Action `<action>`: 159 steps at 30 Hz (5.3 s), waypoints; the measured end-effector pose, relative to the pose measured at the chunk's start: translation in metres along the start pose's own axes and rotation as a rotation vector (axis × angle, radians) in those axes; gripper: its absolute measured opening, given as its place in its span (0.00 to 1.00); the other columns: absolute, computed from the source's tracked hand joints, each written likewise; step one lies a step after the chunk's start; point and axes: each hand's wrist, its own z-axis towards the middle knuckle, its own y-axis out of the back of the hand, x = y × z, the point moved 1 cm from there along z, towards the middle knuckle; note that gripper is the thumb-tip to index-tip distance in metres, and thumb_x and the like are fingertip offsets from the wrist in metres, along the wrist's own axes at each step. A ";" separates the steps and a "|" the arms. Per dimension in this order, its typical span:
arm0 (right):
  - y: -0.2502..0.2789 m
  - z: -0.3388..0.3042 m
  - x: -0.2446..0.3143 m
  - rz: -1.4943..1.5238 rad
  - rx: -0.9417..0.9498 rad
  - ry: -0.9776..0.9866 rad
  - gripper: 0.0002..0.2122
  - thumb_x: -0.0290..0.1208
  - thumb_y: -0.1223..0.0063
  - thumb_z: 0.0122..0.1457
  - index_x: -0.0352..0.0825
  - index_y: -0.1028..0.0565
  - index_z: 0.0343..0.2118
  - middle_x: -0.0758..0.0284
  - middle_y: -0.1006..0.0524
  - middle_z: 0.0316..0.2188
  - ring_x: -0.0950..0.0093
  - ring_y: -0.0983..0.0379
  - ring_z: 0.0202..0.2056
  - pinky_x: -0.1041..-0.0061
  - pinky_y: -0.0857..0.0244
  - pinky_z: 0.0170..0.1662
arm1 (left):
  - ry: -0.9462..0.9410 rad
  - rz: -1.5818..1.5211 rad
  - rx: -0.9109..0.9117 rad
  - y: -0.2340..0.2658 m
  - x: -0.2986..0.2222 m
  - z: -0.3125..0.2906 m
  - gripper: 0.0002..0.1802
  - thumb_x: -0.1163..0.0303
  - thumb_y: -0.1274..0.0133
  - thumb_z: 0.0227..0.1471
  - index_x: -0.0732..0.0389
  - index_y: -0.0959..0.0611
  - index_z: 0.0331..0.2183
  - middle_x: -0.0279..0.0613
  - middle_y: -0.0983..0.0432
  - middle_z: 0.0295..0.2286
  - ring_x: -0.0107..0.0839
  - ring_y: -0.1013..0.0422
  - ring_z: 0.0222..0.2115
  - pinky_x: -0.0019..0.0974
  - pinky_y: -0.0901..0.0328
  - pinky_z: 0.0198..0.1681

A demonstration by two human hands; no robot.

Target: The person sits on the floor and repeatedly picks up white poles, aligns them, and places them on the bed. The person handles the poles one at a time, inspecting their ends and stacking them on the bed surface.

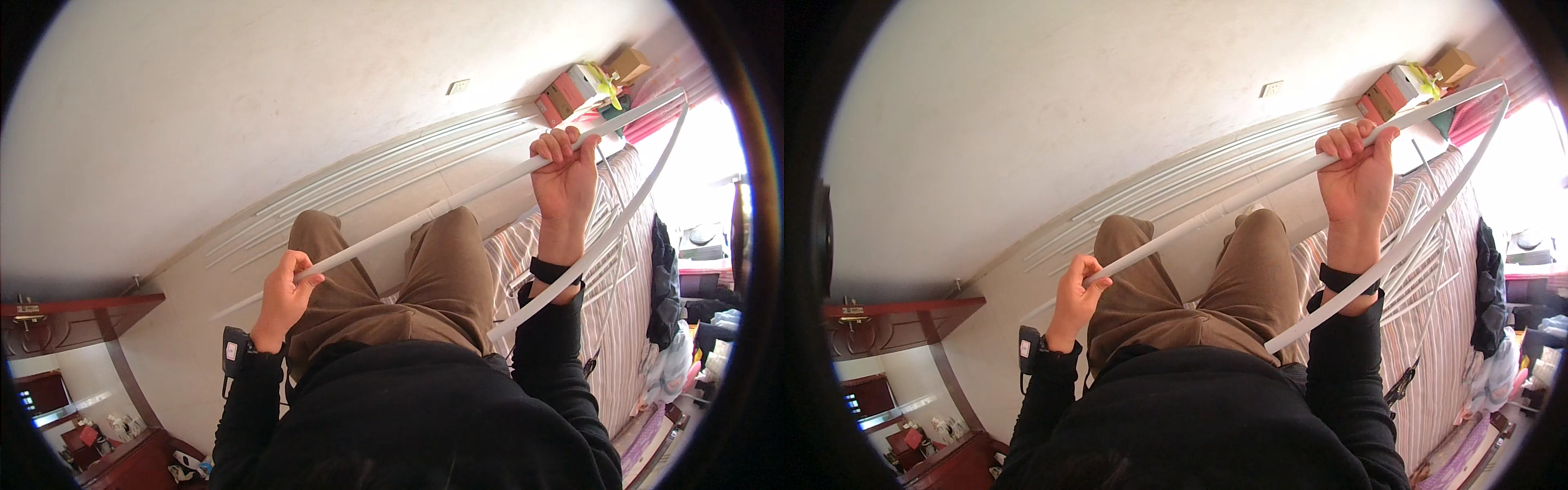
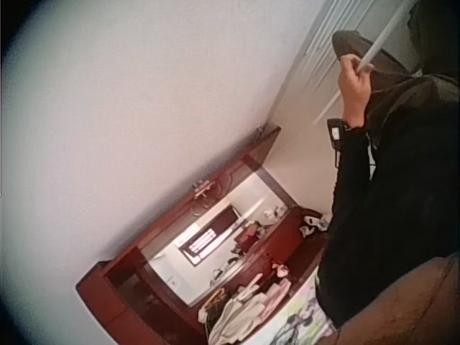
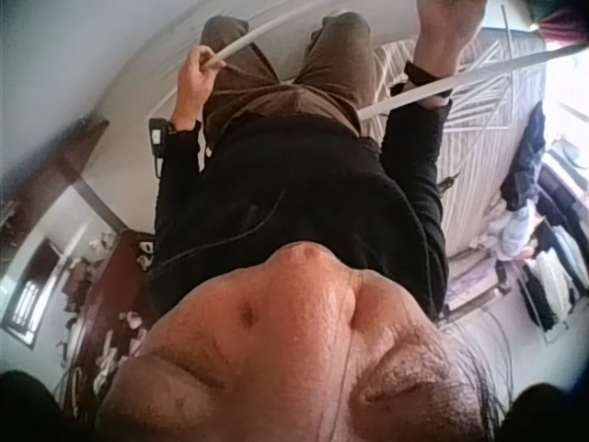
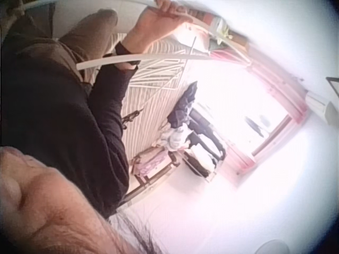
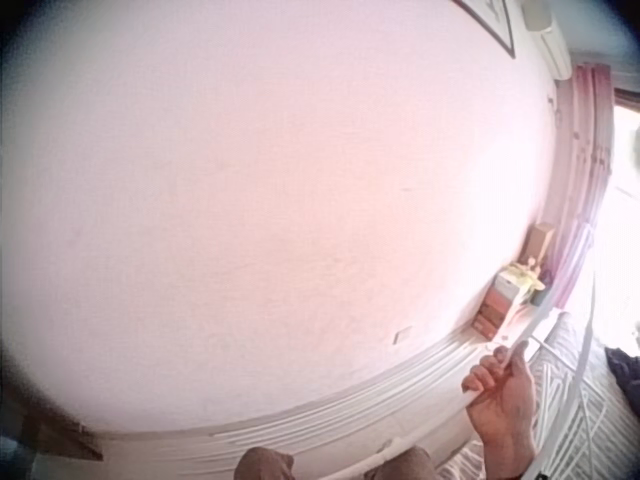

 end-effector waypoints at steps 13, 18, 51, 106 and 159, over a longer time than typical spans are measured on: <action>0.001 0.001 0.001 0.006 -0.033 0.010 0.22 0.50 0.71 0.68 0.35 0.36 0.28 0.73 0.44 0.19 0.78 0.49 0.22 0.77 0.47 0.30 | -0.044 0.150 0.008 0.002 -0.014 0.006 0.09 0.65 0.45 0.55 0.61 0.23 0.29 0.42 0.29 0.20 0.34 0.33 0.21 0.34 0.39 0.25; 0.004 0.003 0.003 -0.014 -0.021 0.015 0.22 0.50 0.71 0.68 0.35 0.37 0.28 0.73 0.45 0.19 0.78 0.49 0.22 0.77 0.47 0.30 | 0.064 0.109 0.182 0.007 -0.011 0.011 0.11 0.63 0.48 0.58 0.62 0.23 0.30 0.32 0.34 0.19 0.21 0.40 0.21 0.29 0.43 0.25; 0.037 0.014 0.003 0.388 -0.033 -0.054 0.12 0.39 0.49 0.62 0.34 0.29 0.36 0.68 0.30 0.24 0.74 0.32 0.28 0.72 0.32 0.38 | -0.480 0.636 -0.289 0.019 -0.044 0.036 0.11 0.63 0.39 0.47 0.58 0.22 0.29 0.35 0.29 0.20 0.39 0.33 0.20 0.37 0.41 0.24; 0.111 0.034 0.074 0.203 -0.102 0.034 0.17 0.37 0.54 0.63 0.28 0.31 0.48 0.66 0.29 0.33 0.71 0.33 0.37 0.70 0.36 0.46 | -0.277 0.508 -0.095 0.042 -0.057 0.046 0.10 0.65 0.47 0.54 0.61 0.26 0.29 0.43 0.29 0.21 0.47 0.32 0.22 0.43 0.40 0.25; -0.039 -0.045 -0.021 -1.469 0.168 0.436 0.32 0.42 0.38 0.53 0.33 0.36 0.57 0.59 0.30 0.50 0.66 0.33 0.49 0.69 0.40 0.53 | -0.507 -0.646 -0.330 -0.065 -0.267 0.186 0.12 0.68 0.45 0.56 0.61 0.30 0.38 0.35 0.32 0.26 0.26 0.34 0.28 0.33 0.34 0.33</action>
